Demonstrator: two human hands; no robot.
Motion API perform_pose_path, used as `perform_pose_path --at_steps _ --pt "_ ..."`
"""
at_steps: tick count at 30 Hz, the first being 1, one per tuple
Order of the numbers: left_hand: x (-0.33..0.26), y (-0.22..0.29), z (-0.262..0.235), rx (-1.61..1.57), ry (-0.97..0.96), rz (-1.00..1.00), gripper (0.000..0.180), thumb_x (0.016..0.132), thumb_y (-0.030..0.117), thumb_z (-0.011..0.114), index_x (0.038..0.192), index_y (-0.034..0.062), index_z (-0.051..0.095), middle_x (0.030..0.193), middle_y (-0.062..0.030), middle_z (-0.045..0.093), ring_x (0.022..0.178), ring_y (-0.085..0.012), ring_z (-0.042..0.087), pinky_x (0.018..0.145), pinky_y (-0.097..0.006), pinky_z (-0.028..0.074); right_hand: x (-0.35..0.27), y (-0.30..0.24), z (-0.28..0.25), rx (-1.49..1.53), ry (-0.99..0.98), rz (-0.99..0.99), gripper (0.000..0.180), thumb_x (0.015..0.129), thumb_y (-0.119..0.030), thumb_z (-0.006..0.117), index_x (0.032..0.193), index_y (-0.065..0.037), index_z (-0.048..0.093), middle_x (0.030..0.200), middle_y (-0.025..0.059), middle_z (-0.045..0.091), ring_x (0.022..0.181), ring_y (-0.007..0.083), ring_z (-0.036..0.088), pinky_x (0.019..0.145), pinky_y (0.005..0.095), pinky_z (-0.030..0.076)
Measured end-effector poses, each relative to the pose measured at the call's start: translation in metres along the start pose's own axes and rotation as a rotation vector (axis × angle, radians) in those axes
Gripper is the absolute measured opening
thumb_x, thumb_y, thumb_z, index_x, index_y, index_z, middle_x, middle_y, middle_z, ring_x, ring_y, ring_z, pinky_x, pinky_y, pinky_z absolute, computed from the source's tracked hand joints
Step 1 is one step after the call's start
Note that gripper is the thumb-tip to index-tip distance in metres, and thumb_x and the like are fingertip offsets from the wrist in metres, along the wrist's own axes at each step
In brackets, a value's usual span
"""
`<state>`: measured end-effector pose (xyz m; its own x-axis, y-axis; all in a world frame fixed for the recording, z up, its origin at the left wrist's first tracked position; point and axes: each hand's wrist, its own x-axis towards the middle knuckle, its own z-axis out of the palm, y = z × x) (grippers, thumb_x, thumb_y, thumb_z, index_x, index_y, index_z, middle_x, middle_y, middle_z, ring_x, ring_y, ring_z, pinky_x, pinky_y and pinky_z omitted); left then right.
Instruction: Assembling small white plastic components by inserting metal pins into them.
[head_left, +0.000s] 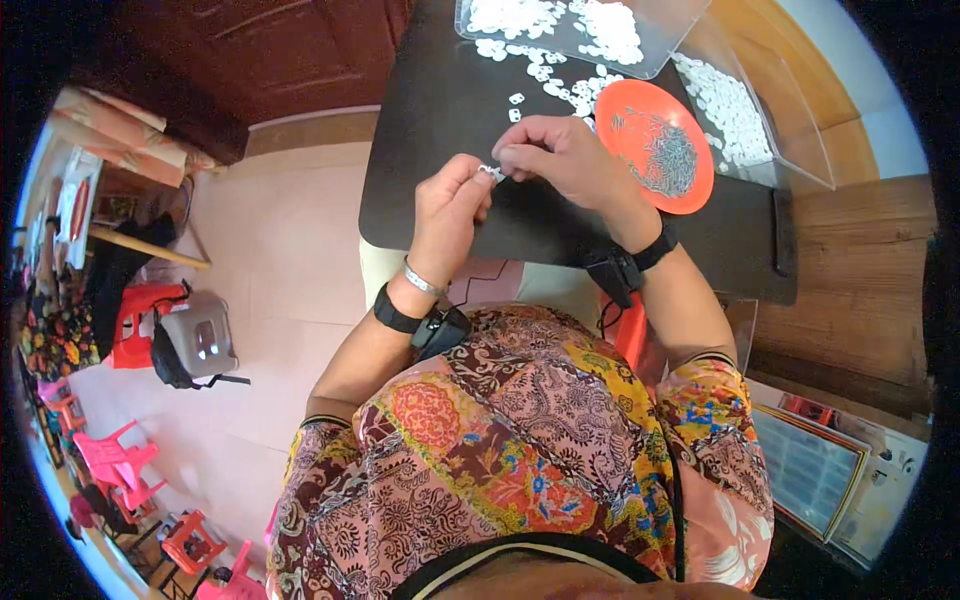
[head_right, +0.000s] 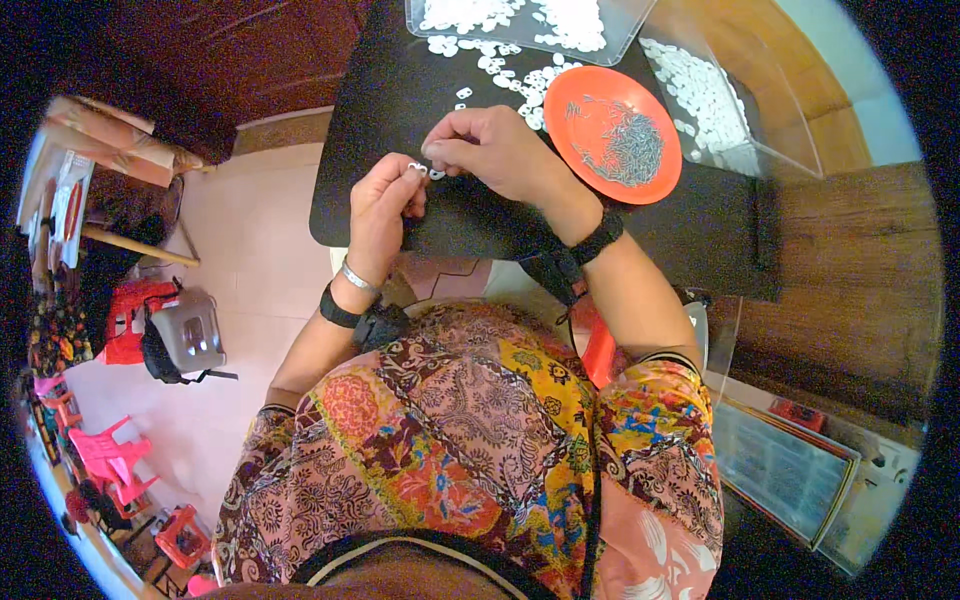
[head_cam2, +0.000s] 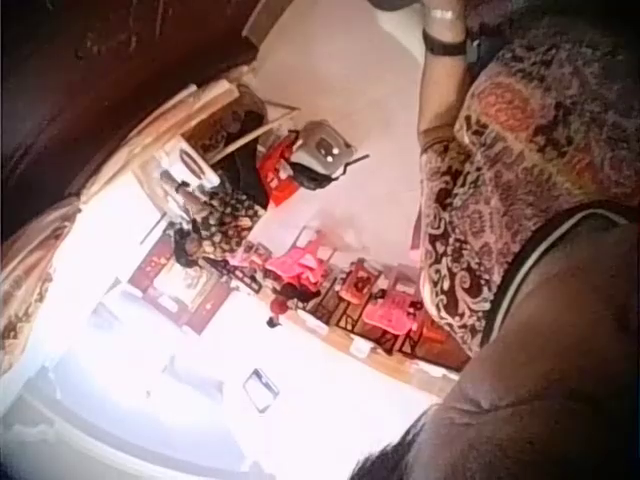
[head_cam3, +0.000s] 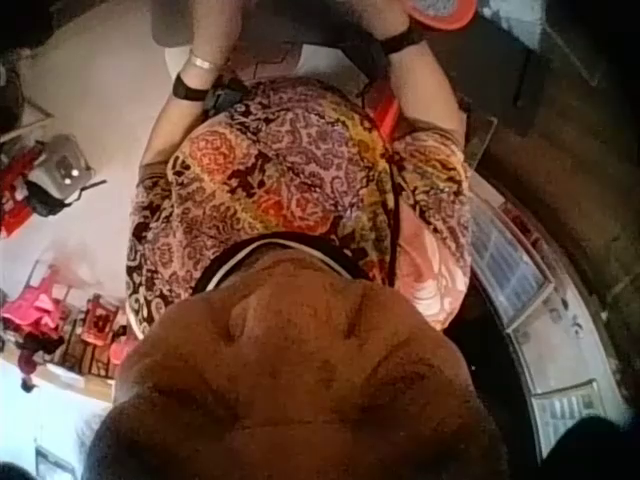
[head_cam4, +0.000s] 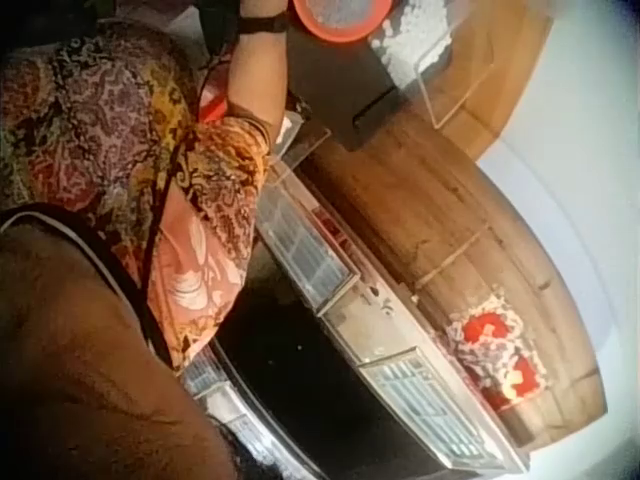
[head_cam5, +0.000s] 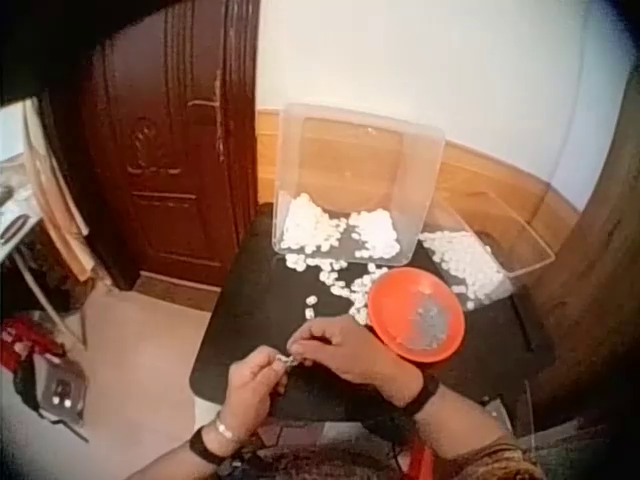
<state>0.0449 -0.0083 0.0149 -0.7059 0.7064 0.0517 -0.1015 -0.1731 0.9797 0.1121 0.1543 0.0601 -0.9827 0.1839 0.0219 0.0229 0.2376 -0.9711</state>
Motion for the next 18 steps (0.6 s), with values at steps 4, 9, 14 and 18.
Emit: perform_pose_path --at_steps 4,9,14,18 --pt "-0.0003 -0.0009 0.0003 0.022 -0.003 0.041 0.016 0.09 0.012 0.051 0.078 0.0023 0.056 0.06 0.0029 0.047 0.054 -0.0038 0.041 0.048 -0.02 0.033 0.0003 -0.0001 0.0039 0.012 -0.044 -0.023 0.018 0.085 -0.015 0.06 0.083 0.002 0.065 0.069 0.0026 0.061 0.064 0.0078 0.055 0.06 0.0225 0.045" --pt "0.0014 -0.006 0.0002 0.029 -0.014 0.052 0.016 0.09 0.011 0.051 0.077 0.0021 0.056 0.06 0.0031 0.046 0.054 -0.0038 0.041 0.048 -0.021 0.033 0.0002 0.0006 0.0014 -0.072 -0.058 -0.029 0.018 0.084 -0.016 0.061 0.082 0.001 0.065 0.069 0.003 0.063 0.065 0.0088 0.058 0.06 0.0233 0.046" --pt "0.0009 -0.005 0.0031 0.062 0.004 0.059 0.016 0.088 0.009 0.051 0.075 0.0012 0.054 0.059 0.0019 0.046 0.054 -0.0049 0.04 0.048 -0.022 0.033 -0.0036 -0.0033 0.0022 -0.311 0.003 -0.127 0.019 0.08 -0.021 0.063 0.082 -0.002 0.065 0.066 0.009 0.063 0.059 0.0163 0.059 0.057 0.0284 0.046" --pt "0.0024 -0.0078 0.0005 0.229 -0.031 0.135 0.016 0.087 0.008 0.051 0.073 -0.0001 0.052 0.058 -0.0002 0.044 0.053 -0.007 0.04 0.048 -0.024 0.033 -0.005 -0.0068 -0.0005 -0.496 0.003 -0.188 0.021 0.079 -0.025 0.061 0.081 -0.005 0.065 0.065 0.0143 0.06 0.056 0.0259 0.058 0.055 0.0335 0.045"
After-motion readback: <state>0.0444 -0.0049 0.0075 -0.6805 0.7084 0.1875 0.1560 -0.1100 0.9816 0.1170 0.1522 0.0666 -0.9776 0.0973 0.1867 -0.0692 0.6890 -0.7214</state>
